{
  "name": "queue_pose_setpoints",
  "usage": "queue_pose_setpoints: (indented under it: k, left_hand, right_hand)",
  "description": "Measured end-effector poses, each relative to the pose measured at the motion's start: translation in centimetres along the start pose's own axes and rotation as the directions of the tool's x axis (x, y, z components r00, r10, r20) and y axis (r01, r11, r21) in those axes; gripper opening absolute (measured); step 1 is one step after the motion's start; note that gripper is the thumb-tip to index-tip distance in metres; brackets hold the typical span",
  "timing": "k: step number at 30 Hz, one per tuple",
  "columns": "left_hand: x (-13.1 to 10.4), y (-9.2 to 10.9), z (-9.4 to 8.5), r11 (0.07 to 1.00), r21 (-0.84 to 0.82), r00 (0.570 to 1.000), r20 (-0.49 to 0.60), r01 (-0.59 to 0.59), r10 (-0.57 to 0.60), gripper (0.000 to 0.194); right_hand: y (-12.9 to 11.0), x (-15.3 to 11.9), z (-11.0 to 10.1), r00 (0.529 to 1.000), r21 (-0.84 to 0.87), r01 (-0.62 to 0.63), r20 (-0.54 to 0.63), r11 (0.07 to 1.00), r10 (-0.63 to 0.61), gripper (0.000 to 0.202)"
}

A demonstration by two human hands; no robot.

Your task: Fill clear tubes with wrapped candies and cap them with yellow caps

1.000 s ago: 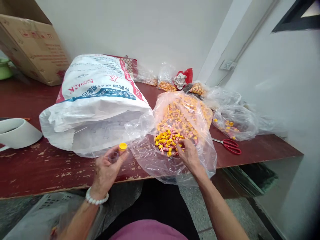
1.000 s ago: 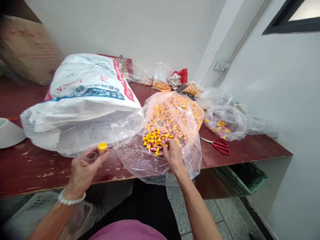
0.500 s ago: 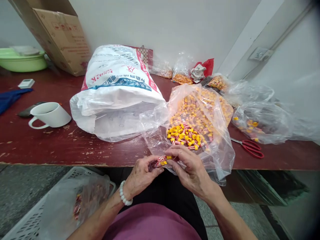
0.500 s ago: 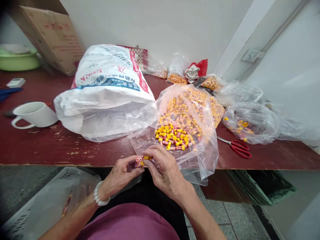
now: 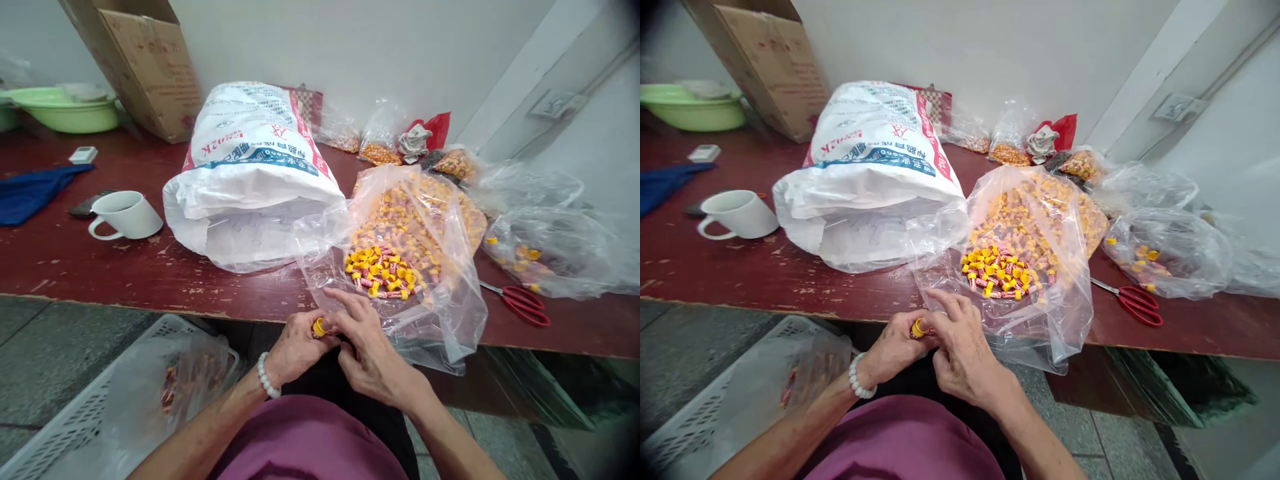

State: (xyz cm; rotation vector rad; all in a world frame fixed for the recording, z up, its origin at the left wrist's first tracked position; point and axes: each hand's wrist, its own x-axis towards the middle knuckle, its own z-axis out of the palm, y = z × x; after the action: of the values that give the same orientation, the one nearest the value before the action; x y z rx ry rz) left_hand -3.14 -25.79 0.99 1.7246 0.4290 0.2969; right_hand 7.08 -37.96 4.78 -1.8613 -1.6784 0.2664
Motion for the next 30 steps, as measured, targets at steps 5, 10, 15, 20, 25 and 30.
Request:
queue_pose_setpoints:
  k: [5,10,15,20,25,30]
  left_hand:
    - [-0.5,0.1,-1.5,0.904,-0.368,0.976,0.114,0.216,-0.186,0.026]
    - [-1.3,-0.5,-2.5,0.661,-0.691,0.956,0.22,0.292,-0.193,0.021]
    - [-2.7,-1.2,-1.8,0.459,-0.835,0.939,0.179,0.302,-0.292,0.024]
    - [-5.5,-3.0,-3.6,0.436,-0.86,0.923,0.096,0.265,-0.372,0.026]
    - [-11.5,-8.9,-9.8,0.808,-0.53,0.684,-0.49,0.259,-0.54,0.038]
    - [-17.2,-15.1,-16.1,0.844,-0.173,0.477,-0.76,0.507,-0.442,0.029]
  right_hand:
    - [0.2,0.4,0.7,0.985,0.136,-0.063,-0.149,0.989,0.083,0.053]
    - [0.2,1.1,3.9,0.984,-0.062,0.04,-0.173,0.997,-0.05,0.103]
    - [-0.1,1.3,7.1,0.976,-0.146,0.156,-0.132,0.977,-0.176,0.078]
    - [-1.0,2.2,9.2,0.967,-0.044,0.255,0.016,0.966,-0.254,0.08]
    - [-1.8,3.1,9.1,0.983,0.03,0.17,0.062,0.985,-0.172,0.087]
    - [-0.2,3.3,7.6,0.994,-0.004,0.111,-0.017,0.994,-0.111,0.056]
